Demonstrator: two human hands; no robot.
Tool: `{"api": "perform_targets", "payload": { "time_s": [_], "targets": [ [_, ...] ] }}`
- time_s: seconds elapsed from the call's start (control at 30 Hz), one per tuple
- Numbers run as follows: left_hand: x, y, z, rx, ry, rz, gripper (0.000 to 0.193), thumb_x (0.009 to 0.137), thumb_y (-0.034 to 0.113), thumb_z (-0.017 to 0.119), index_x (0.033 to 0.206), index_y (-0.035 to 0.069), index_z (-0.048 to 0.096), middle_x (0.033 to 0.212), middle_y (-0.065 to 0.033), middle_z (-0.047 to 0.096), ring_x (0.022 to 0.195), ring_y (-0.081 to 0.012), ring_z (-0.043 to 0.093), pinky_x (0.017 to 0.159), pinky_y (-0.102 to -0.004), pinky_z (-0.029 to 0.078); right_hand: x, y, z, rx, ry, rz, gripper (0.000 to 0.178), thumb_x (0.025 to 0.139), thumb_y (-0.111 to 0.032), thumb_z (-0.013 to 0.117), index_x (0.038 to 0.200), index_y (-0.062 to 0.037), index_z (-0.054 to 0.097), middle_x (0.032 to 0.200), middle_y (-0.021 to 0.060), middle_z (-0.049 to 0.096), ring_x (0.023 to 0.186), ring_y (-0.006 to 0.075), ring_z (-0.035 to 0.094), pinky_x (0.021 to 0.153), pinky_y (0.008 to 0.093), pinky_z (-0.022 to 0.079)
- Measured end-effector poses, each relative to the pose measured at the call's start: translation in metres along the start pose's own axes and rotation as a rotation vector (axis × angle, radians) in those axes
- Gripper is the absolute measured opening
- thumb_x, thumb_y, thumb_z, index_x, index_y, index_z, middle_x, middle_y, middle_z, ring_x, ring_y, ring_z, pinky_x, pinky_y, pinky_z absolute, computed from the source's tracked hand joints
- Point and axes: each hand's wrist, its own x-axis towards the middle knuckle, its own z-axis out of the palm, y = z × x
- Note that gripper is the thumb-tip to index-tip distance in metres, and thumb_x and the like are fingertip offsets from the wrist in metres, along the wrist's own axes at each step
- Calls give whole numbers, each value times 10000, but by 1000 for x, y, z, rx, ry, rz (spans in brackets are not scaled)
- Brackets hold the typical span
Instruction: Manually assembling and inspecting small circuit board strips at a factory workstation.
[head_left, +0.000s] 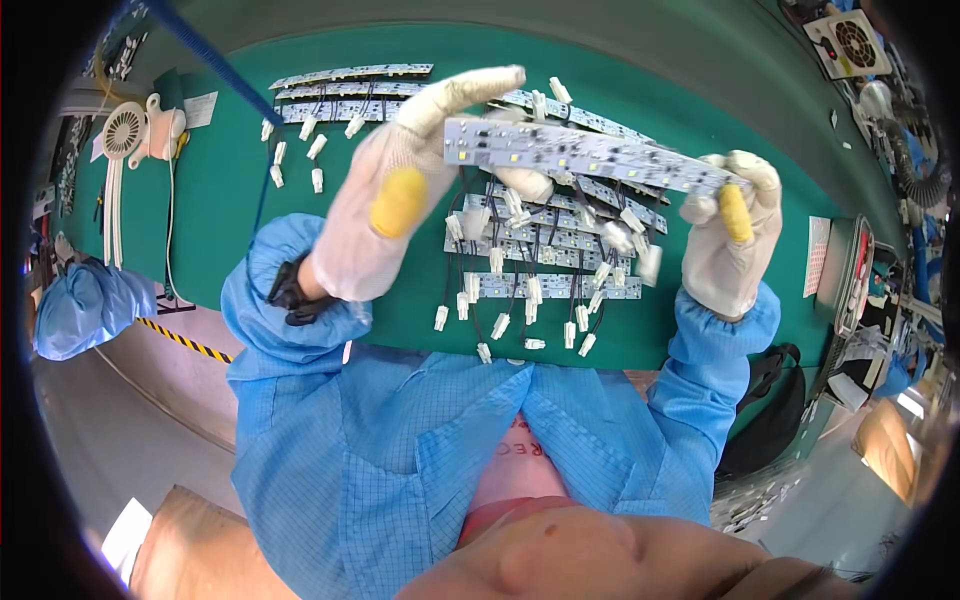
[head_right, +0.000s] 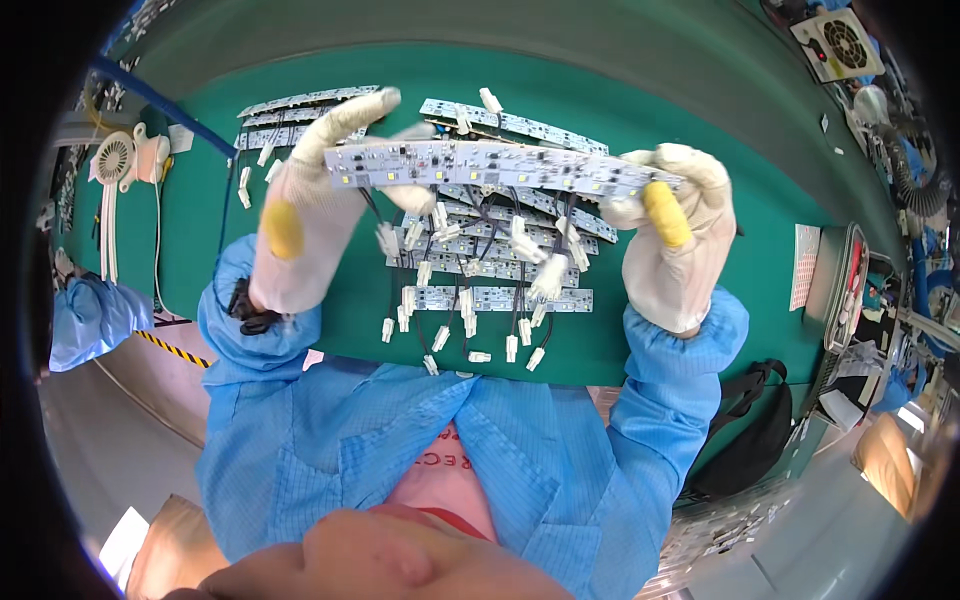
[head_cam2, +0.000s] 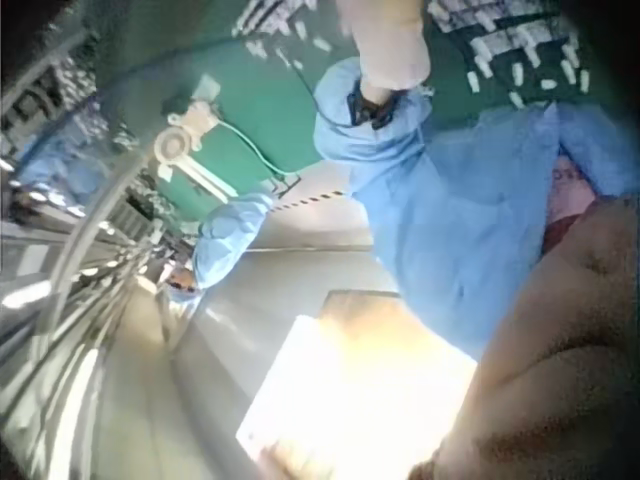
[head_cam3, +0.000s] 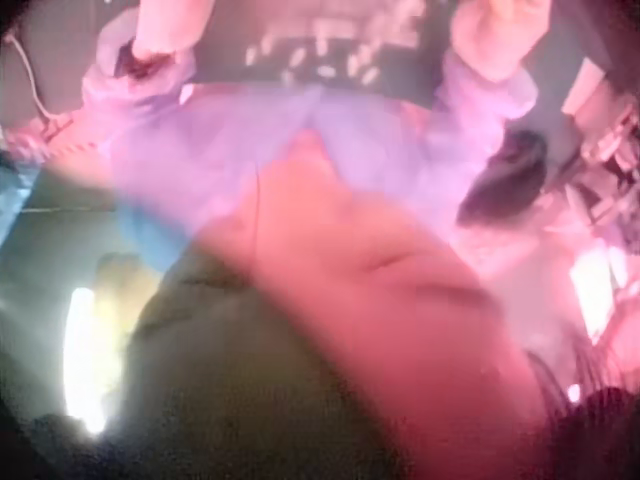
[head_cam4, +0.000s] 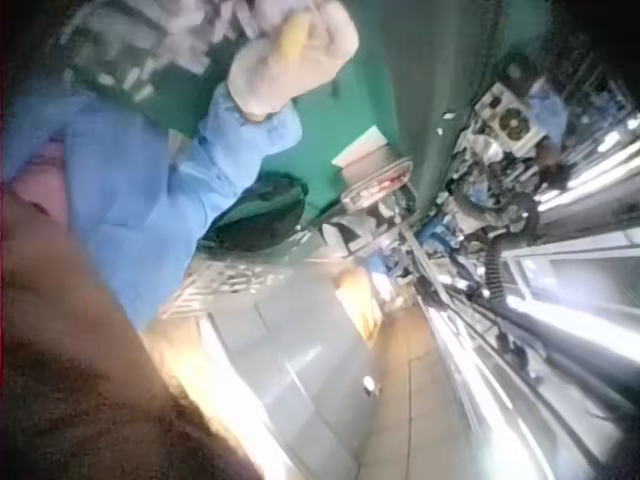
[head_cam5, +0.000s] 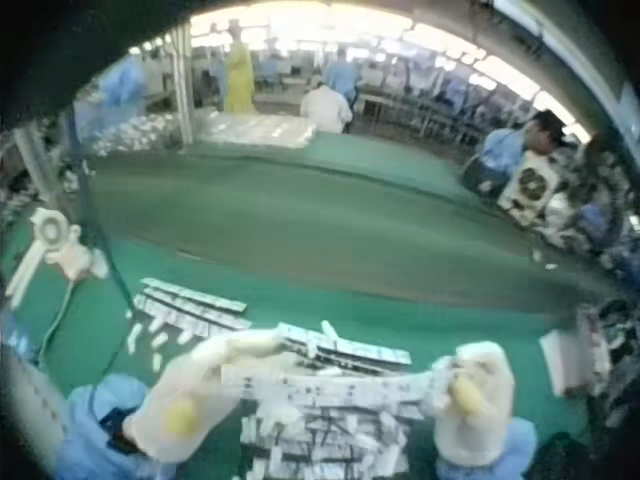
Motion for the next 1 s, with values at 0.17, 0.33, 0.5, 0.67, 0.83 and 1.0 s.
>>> {"api": "perform_targets", "payload": {
  "time_s": [0.17,0.33,0.5,0.67,0.83,1.0],
  "targets": [
    [-6,-24,-8,65,46,23,529,838,296,662,1254,26,477,940,-80,674,857,-137,639,746,-247,487,2,0,-6,-457,-9,234,418,872,-276,631,1160,-5,495,853,60,595,608,97,544,557,167,436],
    [-6,-28,-22,582,155,112,476,728,344,726,1093,56,623,1015,-79,668,774,-144,664,719,-259,484,5,-1,-10,-532,-42,244,511,893,-443,554,1144,0,510,591,4,561,520,73,513,501,175,370],
    [-6,-28,-25,694,162,276,469,663,406,730,1041,136,674,1063,-91,648,694,-161,661,712,-262,479,5,-5,-15,-585,-98,230,529,887,-453,560,1136,11,513,586,7,558,511,73,508,495,175,366],
    [-5,-20,-32,782,115,283,437,667,381,746,1030,145,688,1036,-90,653,731,-185,658,721,-279,493,2,-5,-11,-459,-119,239,530,883,-439,571,1134,24,510,566,15,546,490,74,497,484,181,364],
    [-5,-18,-30,692,137,221,419,670,323,764,1037,136,688,1020,-86,654,761,-185,650,706,-271,505,1,-10,-12,-392,-112,225,457,885,-335,601,1144,29,504,603,29,554,491,89,500,479,197,388],
    [-1,-26,-32,572,147,321,423,742,293,704,1086,52,652,1051,-109,628,759,-154,651,694,-237,521,-4,-13,-5,-421,-73,199,465,876,-327,618,1153,28,501,632,25,561,494,86,500,476,201,384]
  ]
}}
